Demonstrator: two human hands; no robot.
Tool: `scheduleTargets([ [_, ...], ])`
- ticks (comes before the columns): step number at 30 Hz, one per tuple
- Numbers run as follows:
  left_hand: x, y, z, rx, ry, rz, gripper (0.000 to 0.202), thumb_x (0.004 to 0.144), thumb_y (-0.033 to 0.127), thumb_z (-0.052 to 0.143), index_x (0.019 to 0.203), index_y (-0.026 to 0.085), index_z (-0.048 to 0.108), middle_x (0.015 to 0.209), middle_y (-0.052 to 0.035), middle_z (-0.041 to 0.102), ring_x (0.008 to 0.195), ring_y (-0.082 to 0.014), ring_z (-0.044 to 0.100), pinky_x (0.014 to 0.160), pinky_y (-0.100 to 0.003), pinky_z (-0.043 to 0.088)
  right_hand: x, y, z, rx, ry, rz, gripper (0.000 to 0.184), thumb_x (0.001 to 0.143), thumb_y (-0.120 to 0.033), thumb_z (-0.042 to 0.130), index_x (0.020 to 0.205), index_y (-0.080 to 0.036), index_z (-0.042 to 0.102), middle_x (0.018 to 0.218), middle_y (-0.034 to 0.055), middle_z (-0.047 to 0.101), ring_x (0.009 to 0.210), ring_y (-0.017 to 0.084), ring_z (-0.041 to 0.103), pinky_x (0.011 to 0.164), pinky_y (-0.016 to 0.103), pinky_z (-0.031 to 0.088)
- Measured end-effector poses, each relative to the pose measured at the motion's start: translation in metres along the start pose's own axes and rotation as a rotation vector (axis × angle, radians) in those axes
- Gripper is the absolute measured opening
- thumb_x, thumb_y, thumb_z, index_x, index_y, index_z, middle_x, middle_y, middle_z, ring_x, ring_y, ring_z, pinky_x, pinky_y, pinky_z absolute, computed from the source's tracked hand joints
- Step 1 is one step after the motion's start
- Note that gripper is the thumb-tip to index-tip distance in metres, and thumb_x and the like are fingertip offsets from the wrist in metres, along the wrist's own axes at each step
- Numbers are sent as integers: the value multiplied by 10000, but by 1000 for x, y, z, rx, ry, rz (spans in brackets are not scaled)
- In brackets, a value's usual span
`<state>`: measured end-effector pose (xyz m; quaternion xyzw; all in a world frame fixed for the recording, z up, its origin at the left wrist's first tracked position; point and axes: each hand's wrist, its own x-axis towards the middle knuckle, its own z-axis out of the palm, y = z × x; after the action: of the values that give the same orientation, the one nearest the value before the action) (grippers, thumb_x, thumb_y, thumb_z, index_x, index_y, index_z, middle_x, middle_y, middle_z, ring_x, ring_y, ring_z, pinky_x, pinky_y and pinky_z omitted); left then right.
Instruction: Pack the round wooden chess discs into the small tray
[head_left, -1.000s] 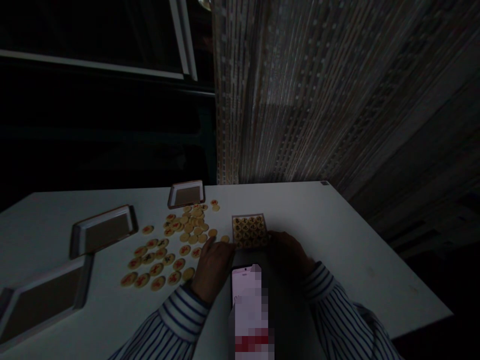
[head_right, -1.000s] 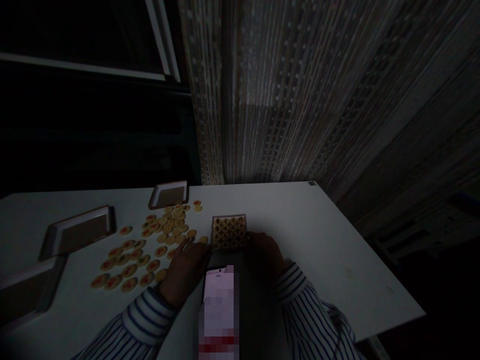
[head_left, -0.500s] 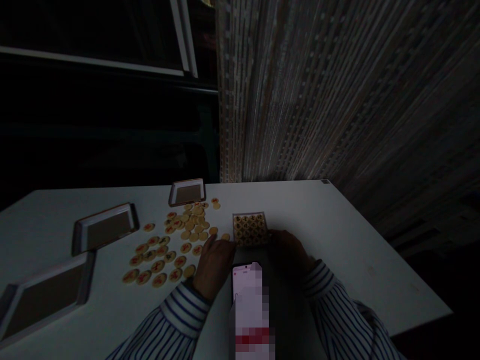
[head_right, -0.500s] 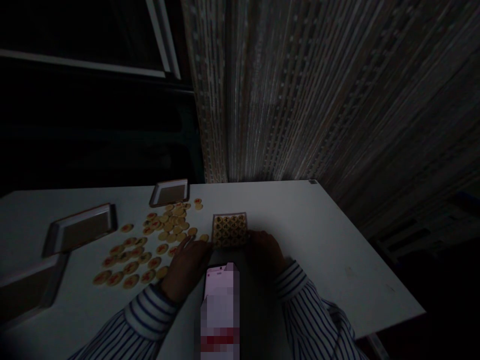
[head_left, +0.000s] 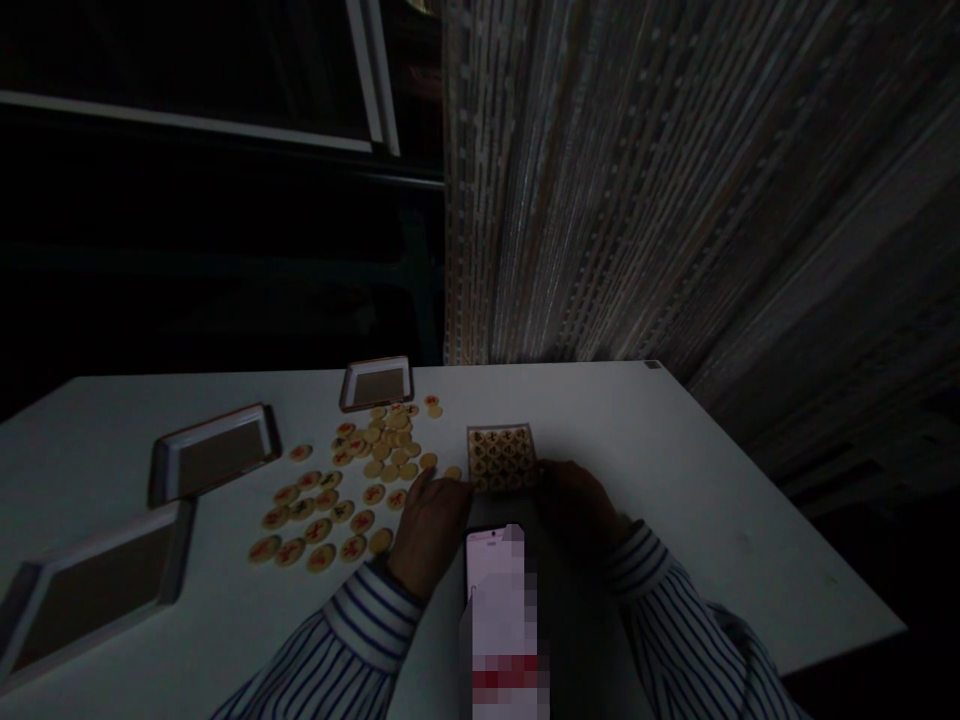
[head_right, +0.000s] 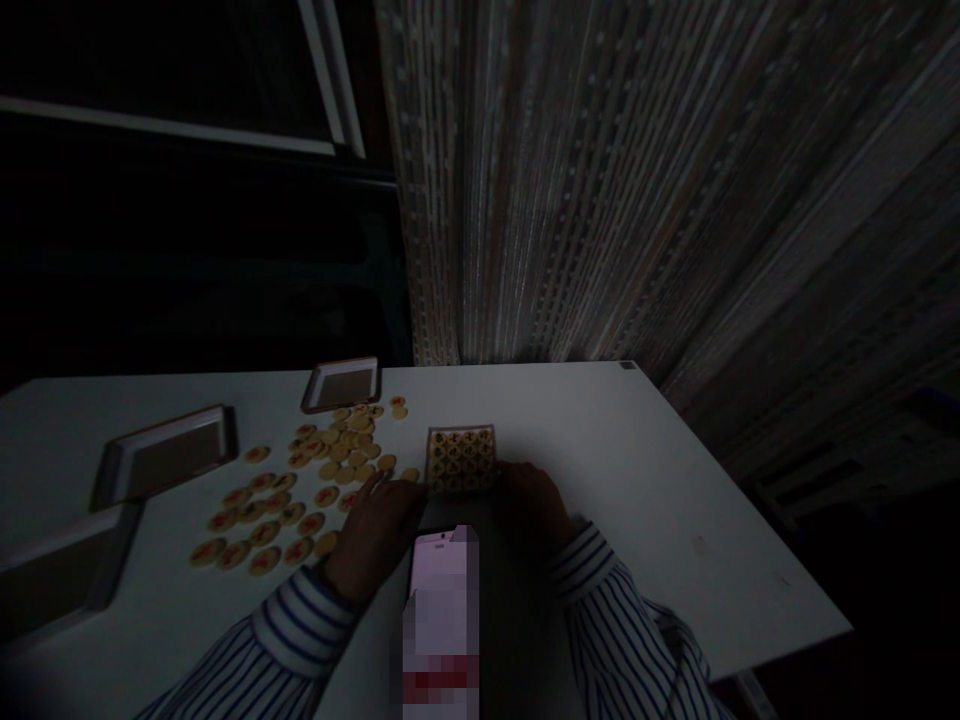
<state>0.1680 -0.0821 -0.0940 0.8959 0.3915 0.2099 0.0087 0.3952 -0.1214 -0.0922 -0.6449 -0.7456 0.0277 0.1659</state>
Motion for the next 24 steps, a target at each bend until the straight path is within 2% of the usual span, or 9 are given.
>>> scheduleTargets([
  [14,0,1,0,-15,-5,-6,266,789,94,429,980,186,588,883,-42,665,888,-196,587,976,-455,287,-1,1,1,-42,15,-32,270,845,-227,439,1081,-161,552,1016,81,628,930,175,552,820,285,425],
  [24,1,4,-4,-35,1,-36,252,817,154,403,983,194,588,891,-51,671,876,-200,594,968,-468,299,-1,-2,-2,-11,5,-11,299,830,-264,463,1100,-166,546,1007,80,627,930,179,552,820,295,422],
])
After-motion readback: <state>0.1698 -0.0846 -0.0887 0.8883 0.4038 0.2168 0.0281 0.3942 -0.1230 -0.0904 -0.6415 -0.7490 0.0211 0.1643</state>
